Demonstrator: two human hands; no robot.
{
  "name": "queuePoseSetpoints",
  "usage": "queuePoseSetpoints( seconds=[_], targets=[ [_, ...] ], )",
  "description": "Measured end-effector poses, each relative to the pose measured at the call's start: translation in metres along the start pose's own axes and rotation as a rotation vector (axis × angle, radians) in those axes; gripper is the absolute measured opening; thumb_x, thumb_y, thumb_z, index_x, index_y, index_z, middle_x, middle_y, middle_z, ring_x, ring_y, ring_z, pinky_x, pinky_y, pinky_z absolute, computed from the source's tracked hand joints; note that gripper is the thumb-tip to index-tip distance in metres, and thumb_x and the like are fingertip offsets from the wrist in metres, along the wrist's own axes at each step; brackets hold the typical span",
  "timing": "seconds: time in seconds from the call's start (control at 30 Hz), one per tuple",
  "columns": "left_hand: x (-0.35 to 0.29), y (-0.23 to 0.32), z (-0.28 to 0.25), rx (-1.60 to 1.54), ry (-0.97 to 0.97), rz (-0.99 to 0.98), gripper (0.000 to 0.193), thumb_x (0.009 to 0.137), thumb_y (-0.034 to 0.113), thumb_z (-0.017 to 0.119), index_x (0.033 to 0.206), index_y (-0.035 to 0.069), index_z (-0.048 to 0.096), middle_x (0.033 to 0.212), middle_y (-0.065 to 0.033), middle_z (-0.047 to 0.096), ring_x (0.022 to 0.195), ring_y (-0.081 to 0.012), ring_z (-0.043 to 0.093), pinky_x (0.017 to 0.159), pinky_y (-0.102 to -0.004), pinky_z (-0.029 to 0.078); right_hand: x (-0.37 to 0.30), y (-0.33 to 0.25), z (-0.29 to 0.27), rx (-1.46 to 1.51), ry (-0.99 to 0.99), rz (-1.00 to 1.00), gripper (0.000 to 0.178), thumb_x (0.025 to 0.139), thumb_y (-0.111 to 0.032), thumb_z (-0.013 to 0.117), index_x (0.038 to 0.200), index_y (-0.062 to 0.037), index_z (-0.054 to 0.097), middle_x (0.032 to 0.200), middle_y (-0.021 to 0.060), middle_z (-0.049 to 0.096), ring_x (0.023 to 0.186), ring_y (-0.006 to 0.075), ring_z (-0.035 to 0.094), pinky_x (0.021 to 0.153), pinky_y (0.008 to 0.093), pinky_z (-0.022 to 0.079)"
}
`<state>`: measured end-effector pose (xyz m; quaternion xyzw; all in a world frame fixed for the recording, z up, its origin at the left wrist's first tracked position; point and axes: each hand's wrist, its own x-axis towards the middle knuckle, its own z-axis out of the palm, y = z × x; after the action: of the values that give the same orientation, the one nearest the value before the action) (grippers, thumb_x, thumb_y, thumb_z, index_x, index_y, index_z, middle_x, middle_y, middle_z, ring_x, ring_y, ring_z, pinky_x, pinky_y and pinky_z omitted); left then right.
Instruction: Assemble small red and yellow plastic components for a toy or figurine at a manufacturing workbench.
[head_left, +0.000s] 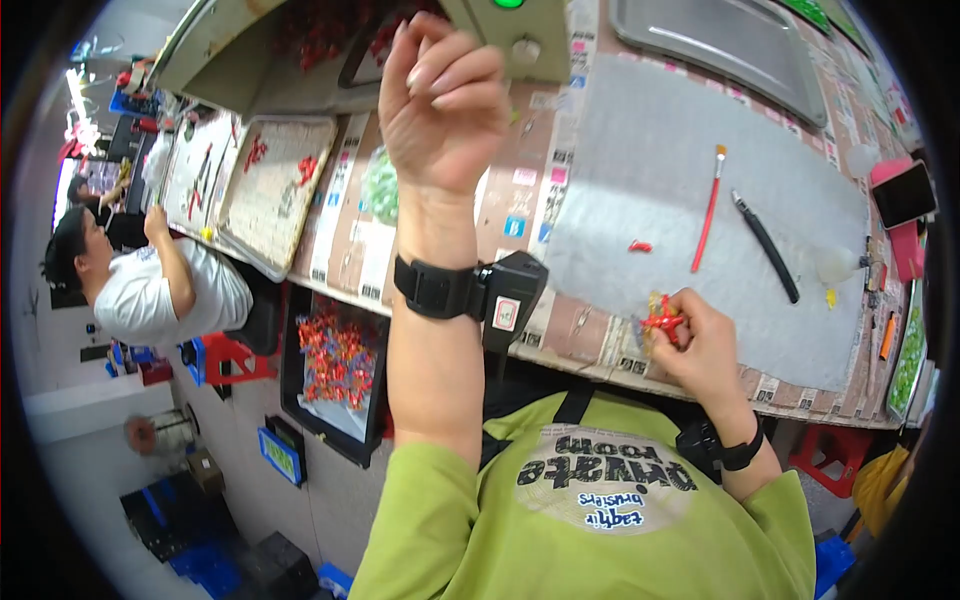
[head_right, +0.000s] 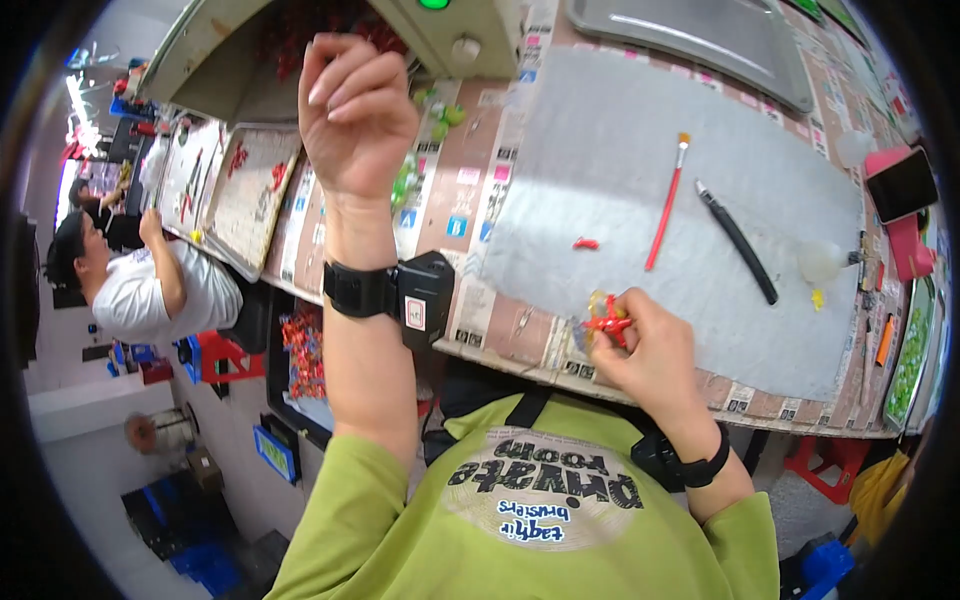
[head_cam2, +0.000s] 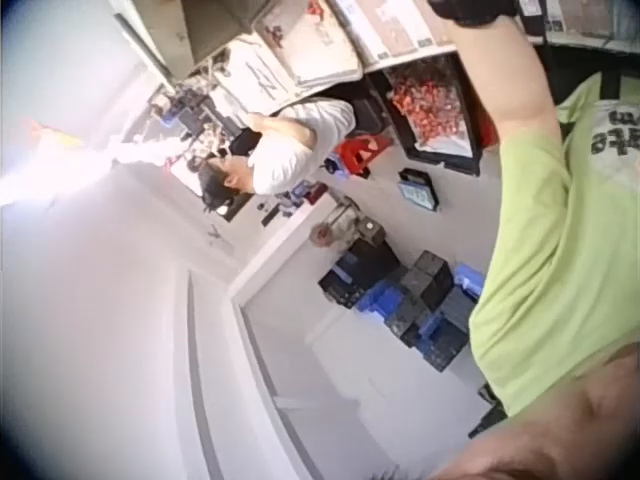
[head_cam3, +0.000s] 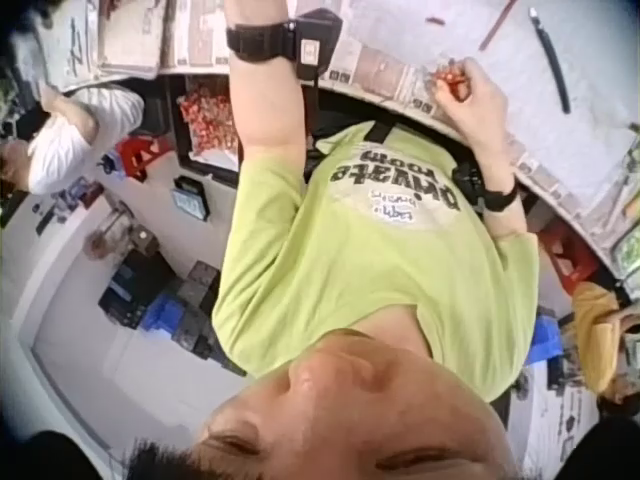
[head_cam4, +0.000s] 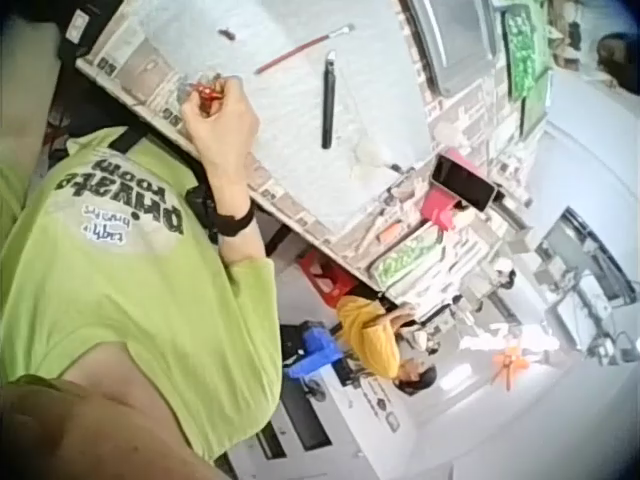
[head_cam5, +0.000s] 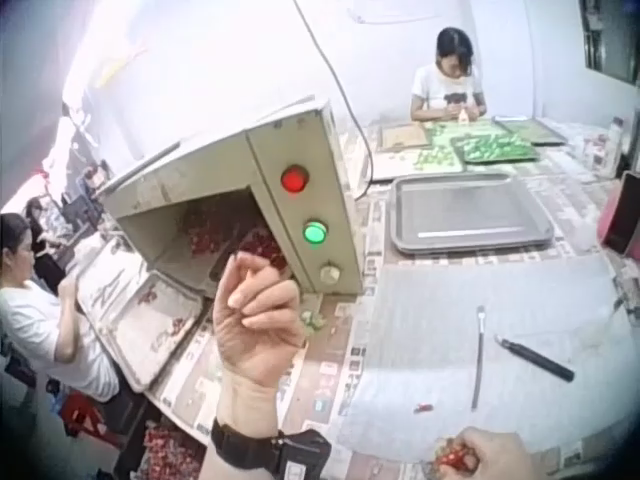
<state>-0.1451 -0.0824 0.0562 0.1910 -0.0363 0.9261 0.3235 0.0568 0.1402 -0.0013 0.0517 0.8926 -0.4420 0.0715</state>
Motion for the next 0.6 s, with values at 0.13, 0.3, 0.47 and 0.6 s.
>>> queuePoseSetpoints(
  seconds=[0.13, 0.3, 0.47, 0.6],
  targets=[
    [0.000, -0.006, -0.015, -0.211, 0.015, 0.107, 0.009, 0.084, 0.014, 0.056, 0.084, 0.006, 0.060, 0.058, 0.0039, 0.045, 0.058, -0.0070, 0.040, 0.051, -0.0166, 0.042, -0.001, -0.003, -0.007, -0.013, 0.016, -0.009, 0.023, 0.063, -0.018, 0.065, 0.073, -0.0028, 0.050, 0.055, 0.0108, 0.050, 0.047, 0.0230, 0.050, 0.046, 0.0319, 0.040],
    [0.017, -0.026, -0.029, -0.280, 0.044, 0.131, 0.009, 0.082, 0.013, 0.057, 0.079, 0.005, 0.060, 0.057, 0.0036, 0.046, 0.058, -0.0071, 0.041, 0.049, -0.0158, 0.043, 0.002, -0.002, -0.010, 0.031, -0.005, -0.023, 0.023, 0.063, -0.019, 0.065, 0.073, -0.0032, 0.051, 0.062, 0.0125, 0.056, 0.055, 0.0292, 0.057, 0.049, 0.0354, 0.044],
    [0.032, -0.031, -0.032, -0.272, 0.064, 0.155, 0.009, 0.082, 0.010, 0.055, 0.076, 0.004, 0.059, 0.056, 0.0024, 0.047, 0.056, -0.0075, 0.043, 0.048, -0.0164, 0.044, -0.002, 0.004, -0.013, 0.497, -0.221, 0.121, 0.016, 0.069, -0.009, 0.063, 0.079, -0.0031, 0.052, 0.060, -0.0062, 0.045, 0.052, 0.0003, 0.035, 0.047, 0.0182, 0.030],
    [0.033, -0.023, -0.038, -0.240, 0.087, 0.101, 0.009, 0.082, 0.012, 0.056, 0.079, 0.005, 0.060, 0.059, 0.0029, 0.046, 0.058, -0.0075, 0.041, 0.050, -0.0161, 0.043, -0.008, -0.002, -0.003, 0.741, -0.432, 0.106, 0.018, 0.069, -0.013, 0.063, 0.081, -0.0022, 0.055, 0.058, -0.0011, 0.041, 0.053, 0.0043, 0.038, 0.050, 0.0204, 0.034]
  ],
)
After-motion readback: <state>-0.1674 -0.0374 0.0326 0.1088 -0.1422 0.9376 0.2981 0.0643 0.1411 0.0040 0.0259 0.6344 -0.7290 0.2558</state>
